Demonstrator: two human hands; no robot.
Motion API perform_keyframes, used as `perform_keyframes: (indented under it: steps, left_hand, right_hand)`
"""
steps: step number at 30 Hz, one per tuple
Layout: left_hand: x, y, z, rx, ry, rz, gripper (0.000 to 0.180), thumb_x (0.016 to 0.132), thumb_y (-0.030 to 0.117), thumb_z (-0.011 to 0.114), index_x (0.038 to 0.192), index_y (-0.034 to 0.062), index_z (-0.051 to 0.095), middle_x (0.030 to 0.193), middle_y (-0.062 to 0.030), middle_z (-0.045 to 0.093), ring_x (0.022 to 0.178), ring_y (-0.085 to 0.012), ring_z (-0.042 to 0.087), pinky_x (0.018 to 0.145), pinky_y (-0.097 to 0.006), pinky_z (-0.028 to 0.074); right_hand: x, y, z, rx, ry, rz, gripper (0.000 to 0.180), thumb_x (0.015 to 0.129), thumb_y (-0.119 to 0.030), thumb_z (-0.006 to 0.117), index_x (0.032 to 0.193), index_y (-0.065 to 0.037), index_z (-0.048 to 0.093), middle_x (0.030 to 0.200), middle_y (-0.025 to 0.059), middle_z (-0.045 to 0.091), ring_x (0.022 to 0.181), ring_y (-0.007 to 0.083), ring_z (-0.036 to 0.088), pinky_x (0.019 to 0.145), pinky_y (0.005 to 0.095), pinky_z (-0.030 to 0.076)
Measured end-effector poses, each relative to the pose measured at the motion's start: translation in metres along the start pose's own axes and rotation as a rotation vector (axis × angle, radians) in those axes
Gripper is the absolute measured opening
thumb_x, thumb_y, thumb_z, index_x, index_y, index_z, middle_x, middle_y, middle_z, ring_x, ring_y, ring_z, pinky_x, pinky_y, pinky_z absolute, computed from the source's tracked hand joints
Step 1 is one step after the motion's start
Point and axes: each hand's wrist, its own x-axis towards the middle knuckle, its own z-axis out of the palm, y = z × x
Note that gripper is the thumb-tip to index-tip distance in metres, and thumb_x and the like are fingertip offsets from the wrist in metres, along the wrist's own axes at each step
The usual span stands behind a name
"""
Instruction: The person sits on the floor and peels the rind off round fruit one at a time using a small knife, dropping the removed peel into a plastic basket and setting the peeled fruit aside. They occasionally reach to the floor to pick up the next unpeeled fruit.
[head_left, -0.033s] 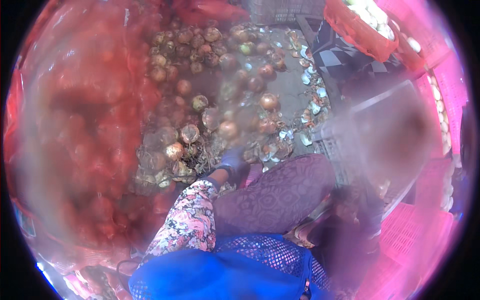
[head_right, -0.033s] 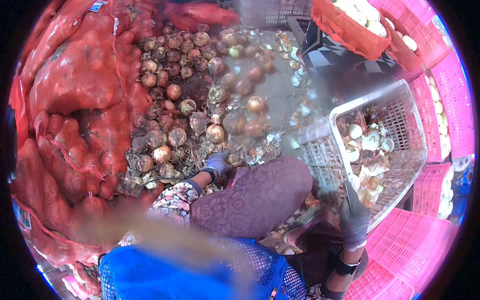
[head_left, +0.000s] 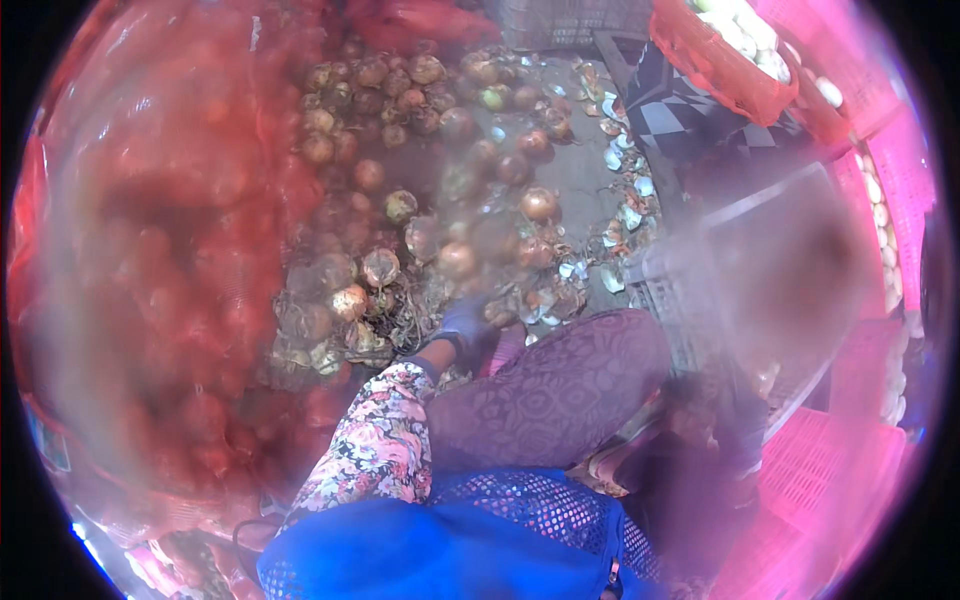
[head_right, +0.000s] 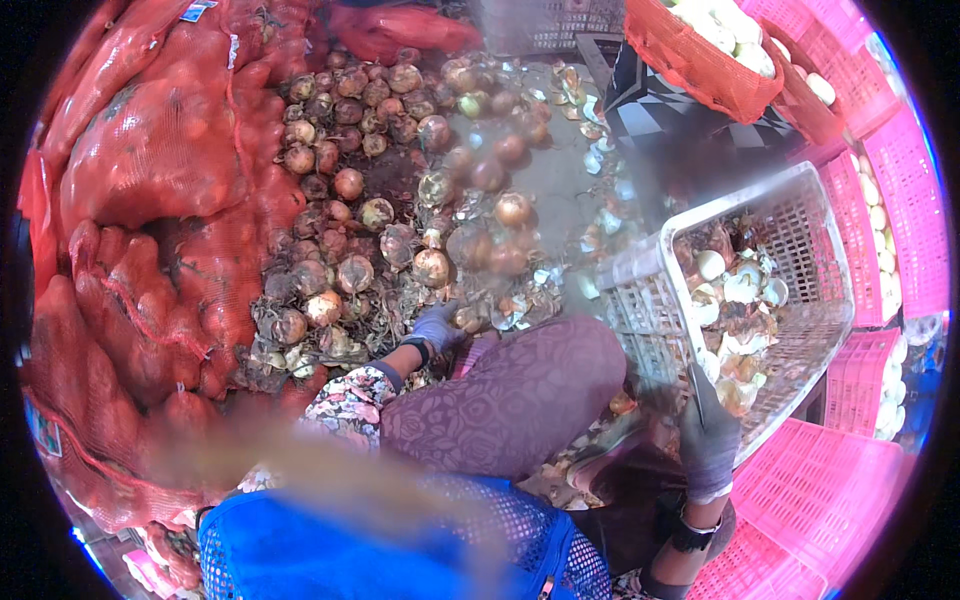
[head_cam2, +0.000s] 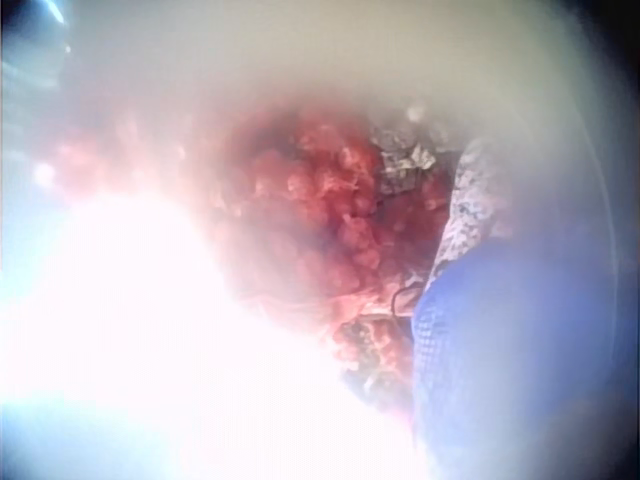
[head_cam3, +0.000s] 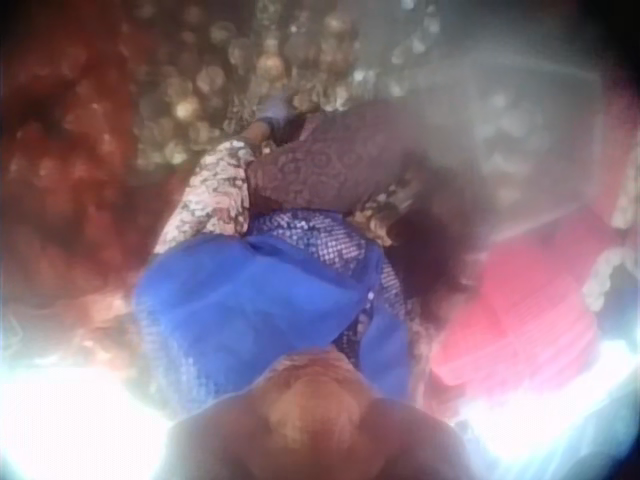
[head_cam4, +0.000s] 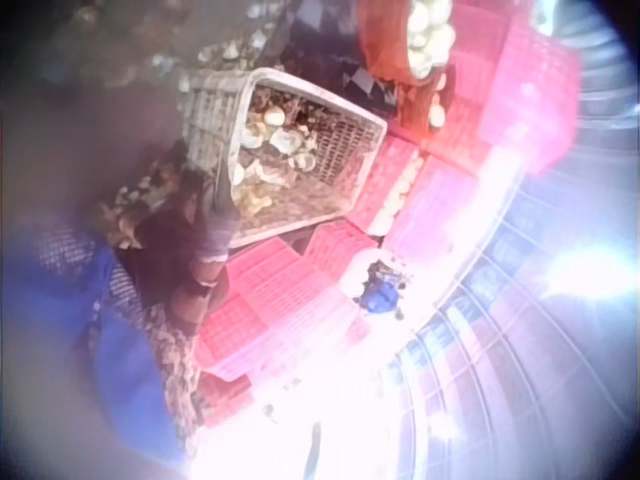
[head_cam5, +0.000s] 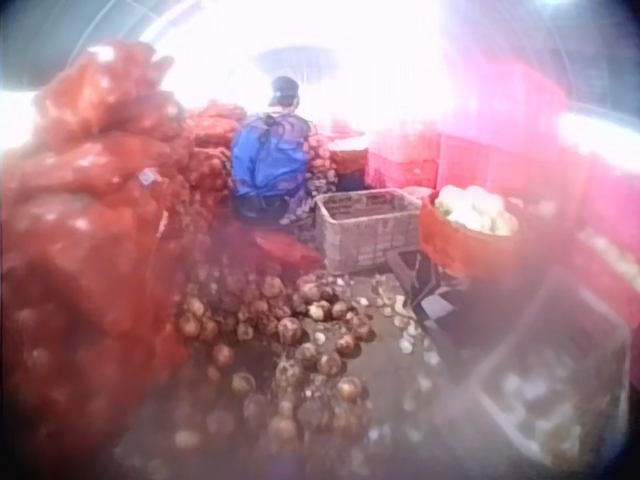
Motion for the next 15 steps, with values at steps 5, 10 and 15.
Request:
perform_keyframes:
  steps: [5, 10, 15]
  left_hand:
    - [0.001, -0.039, 0.036, -1.231, -0.011, -0.142, 0.067, 0.076, 0.020, 0.074, 0.134, 0.0040, 0.045, 0.117, -0.0090, 0.061, 0.099, -0.0194, 0.061, 0.086, -0.031, 0.049]
    - [0.014, 0.010, -0.054, -1.404, -0.058, 0.027, 0.068, 0.079, 0.015, 0.070, 0.138, 0.0065, 0.039, 0.116, -0.0069, 0.060, 0.098, -0.0172, 0.061, 0.083, -0.030, 0.051]
    - [0.043, 0.141, -0.167, -1.408, 0.022, 0.579, 0.058, 0.082, 0.015, 0.068, 0.134, 0.0052, 0.044, 0.115, -0.0025, 0.061, 0.095, -0.0131, 0.062, 0.079, -0.026, 0.052]
  right_hand:
    - [0.001, 0.009, 0.008, 0.070, 0.093, -0.151, 0.042, 0.087, -0.012, 0.048, 0.128, -0.009, 0.055, 0.093, 0.0225, 0.065, 0.070, 0.0333, 0.065, 0.062, 0.0405, 0.049]
    - [0.002, 0.005, 0.004, 0.062, -0.020, 0.055, 0.044, 0.085, -0.010, 0.047, 0.129, -0.008, 0.055, 0.096, 0.0234, 0.065, 0.075, 0.0321, 0.067, 0.066, 0.0381, 0.050]
    - [0.004, 0.006, 0.009, -0.010, 0.040, -0.083, 0.043, 0.084, -0.006, 0.048, 0.126, -0.006, 0.057, 0.097, 0.0222, 0.066, 0.075, 0.0304, 0.067, 0.068, 0.0371, 0.051]
